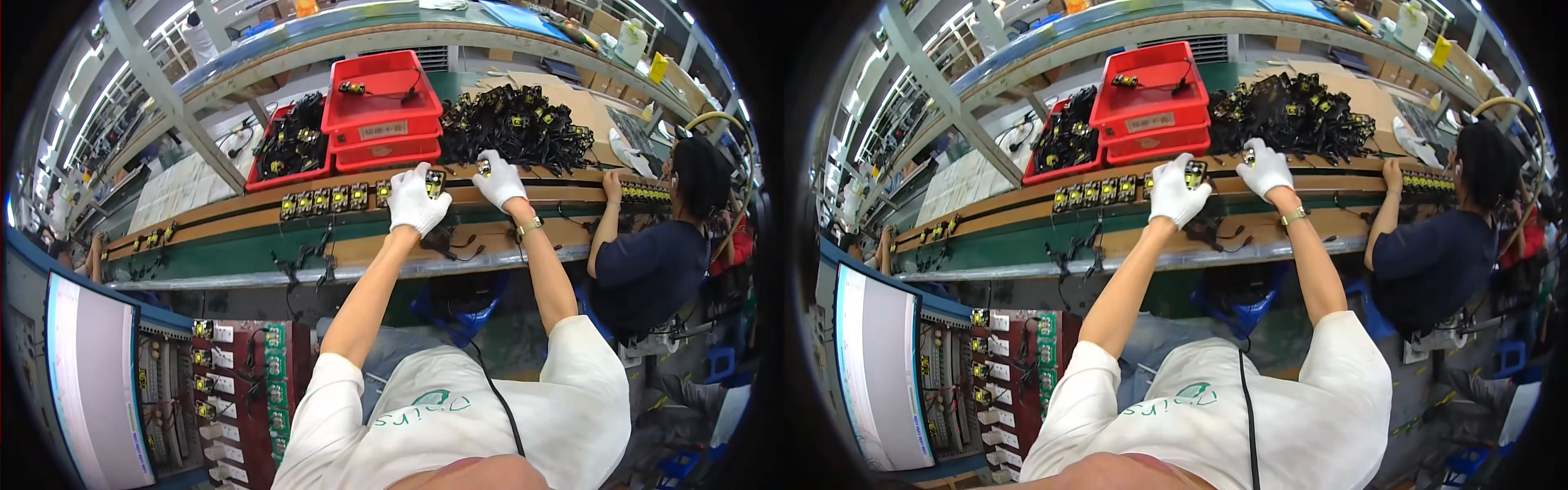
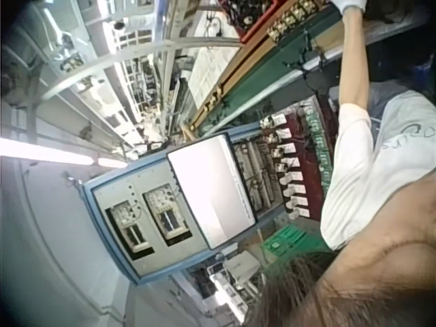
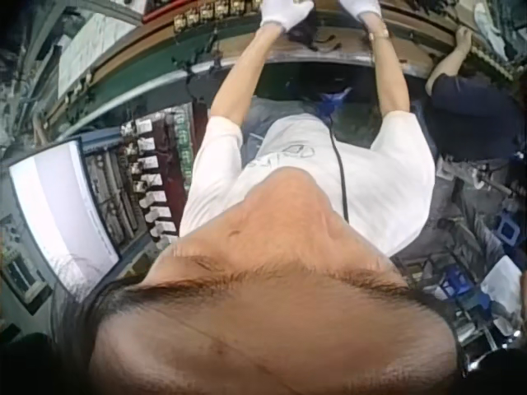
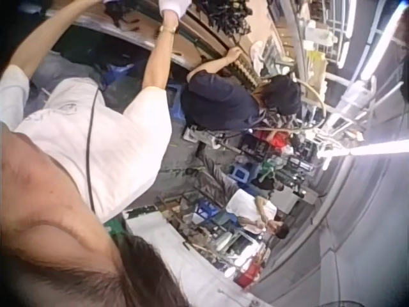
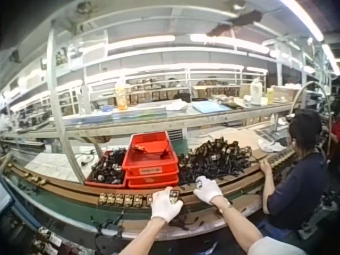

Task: The recorder is testing electronic circuit boards by organizing them on a testing rack, connecting cables, and using a handheld scanning tool.

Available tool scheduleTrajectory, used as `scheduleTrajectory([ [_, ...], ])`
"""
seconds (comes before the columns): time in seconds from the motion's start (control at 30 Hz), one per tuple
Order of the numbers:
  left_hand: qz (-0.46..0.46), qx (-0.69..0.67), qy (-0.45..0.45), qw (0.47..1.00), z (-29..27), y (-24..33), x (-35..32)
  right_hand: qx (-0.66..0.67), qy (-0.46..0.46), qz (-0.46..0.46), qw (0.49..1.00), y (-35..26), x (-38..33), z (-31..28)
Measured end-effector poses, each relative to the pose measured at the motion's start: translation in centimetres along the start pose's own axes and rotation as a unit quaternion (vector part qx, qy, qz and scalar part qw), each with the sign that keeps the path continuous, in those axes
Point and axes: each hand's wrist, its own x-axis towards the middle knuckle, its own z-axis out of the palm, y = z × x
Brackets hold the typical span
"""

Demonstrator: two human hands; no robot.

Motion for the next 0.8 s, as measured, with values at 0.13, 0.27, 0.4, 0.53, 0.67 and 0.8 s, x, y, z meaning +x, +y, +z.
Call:
scheduleTrajectory([
  [0.13, -0.046, 0.132, -0.088, 0.986, 5.2, -1.8, 3.4, -0.103, -0.043, 0.044, 0.993, 3.0, 2.7, 2.5],
  [0.27, -0.076, 0.223, -0.162, 0.958, 7.4, -2.9, 4.4, -0.161, -0.100, 0.091, 0.978, 2.4, 3.0, 2.9],
  [0.4, -0.088, 0.255, -0.186, 0.945, 8.7, -3.3, 3.5, -0.196, -0.129, 0.119, 0.965, 3.7, 3.4, 3.3],
  [0.53, -0.017, 0.304, -0.092, 0.948, 9.2, -3.2, 3.0, -0.031, -0.034, 0.071, 0.996, 7.2, 3.9, 4.3],
  [0.67, 0.073, 0.242, 0.052, 0.966, 8.1, -2.9, 3.5, -0.118, -0.033, -0.006, 0.992, 10.0, 3.1, 5.4],
  [0.8, 0.061, 0.159, 0.044, 0.984, 2.8, -6.7, 5.0, -0.174, -0.021, -0.011, 0.984, 10.5, 3.3, 6.6],
])
